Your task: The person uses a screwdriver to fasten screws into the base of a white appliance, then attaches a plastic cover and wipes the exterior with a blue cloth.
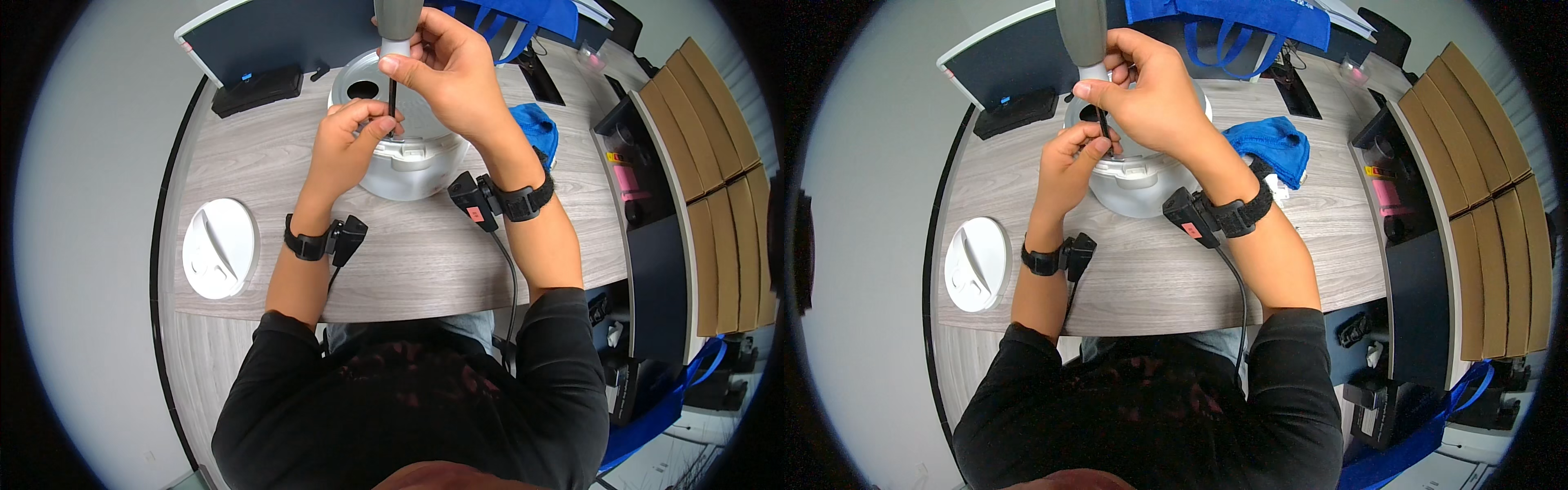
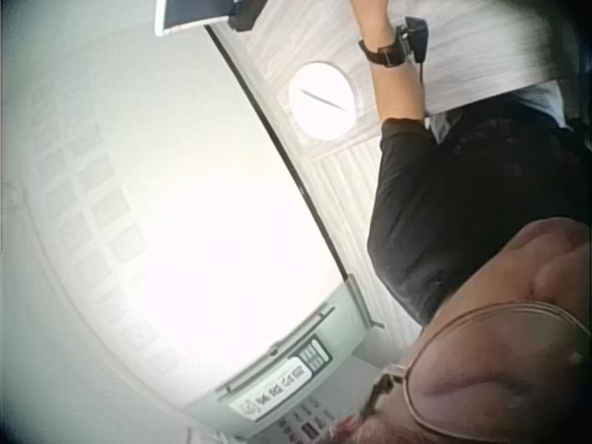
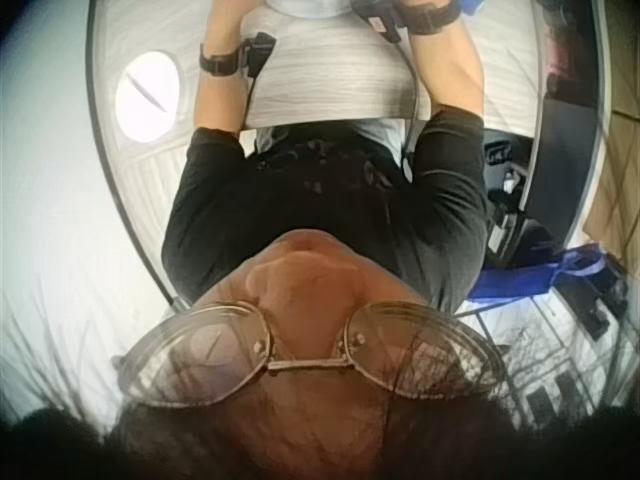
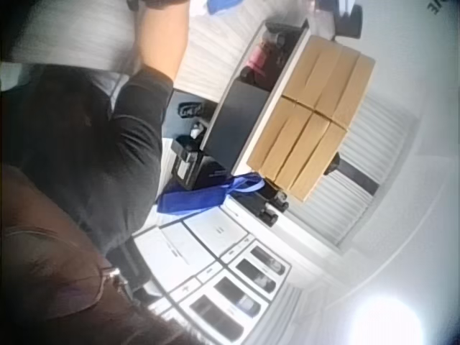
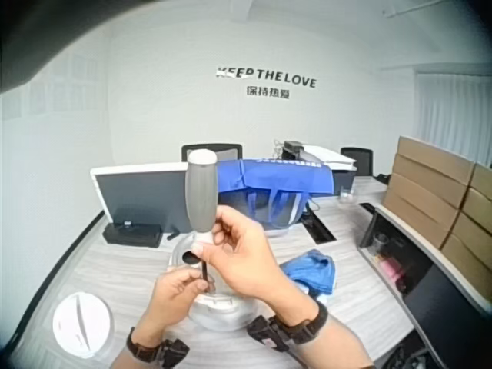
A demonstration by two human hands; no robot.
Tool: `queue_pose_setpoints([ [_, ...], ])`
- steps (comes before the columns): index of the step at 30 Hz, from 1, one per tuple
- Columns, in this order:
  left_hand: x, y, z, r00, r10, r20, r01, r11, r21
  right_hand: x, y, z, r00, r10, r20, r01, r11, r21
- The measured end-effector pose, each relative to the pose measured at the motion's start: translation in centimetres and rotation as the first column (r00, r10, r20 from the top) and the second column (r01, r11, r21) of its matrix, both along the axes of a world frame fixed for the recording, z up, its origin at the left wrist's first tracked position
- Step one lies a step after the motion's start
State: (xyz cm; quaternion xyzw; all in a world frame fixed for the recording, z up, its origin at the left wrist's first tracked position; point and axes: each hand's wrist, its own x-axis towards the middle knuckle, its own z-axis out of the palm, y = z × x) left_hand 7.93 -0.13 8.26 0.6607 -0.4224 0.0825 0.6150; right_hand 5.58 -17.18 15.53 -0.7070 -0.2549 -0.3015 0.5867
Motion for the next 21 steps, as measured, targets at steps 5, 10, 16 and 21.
queue_pose_setpoints([
  [5, -0.2, 0.5, 0.3, 0.999, -0.021, -0.031, 0.023, 0.996, 0.090, -0.4, 0.3, 0.2, 0.996, 0.071, -0.059, -0.067, 0.995, 0.070],
  [10, -0.5, 0.5, 0.9, 0.995, -0.064, -0.083, 0.067, 0.997, 0.034, -0.7, 0.5, 1.2, 0.993, 0.112, 0.045, -0.116, 0.989, 0.093],
  [16, 0.1, 2.9, 1.4, 0.991, 0.000, 0.133, -0.022, 0.986, 0.164, -3.0, -1.6, 1.1, 0.974, 0.214, -0.078, -0.196, 0.962, 0.192],
  [21, 2.7, 5.3, 0.3, 0.958, 0.069, 0.279, -0.148, 0.950, 0.274, -4.9, -0.9, -3.6, 0.967, -0.064, -0.245, 0.053, 0.997, -0.052],
])
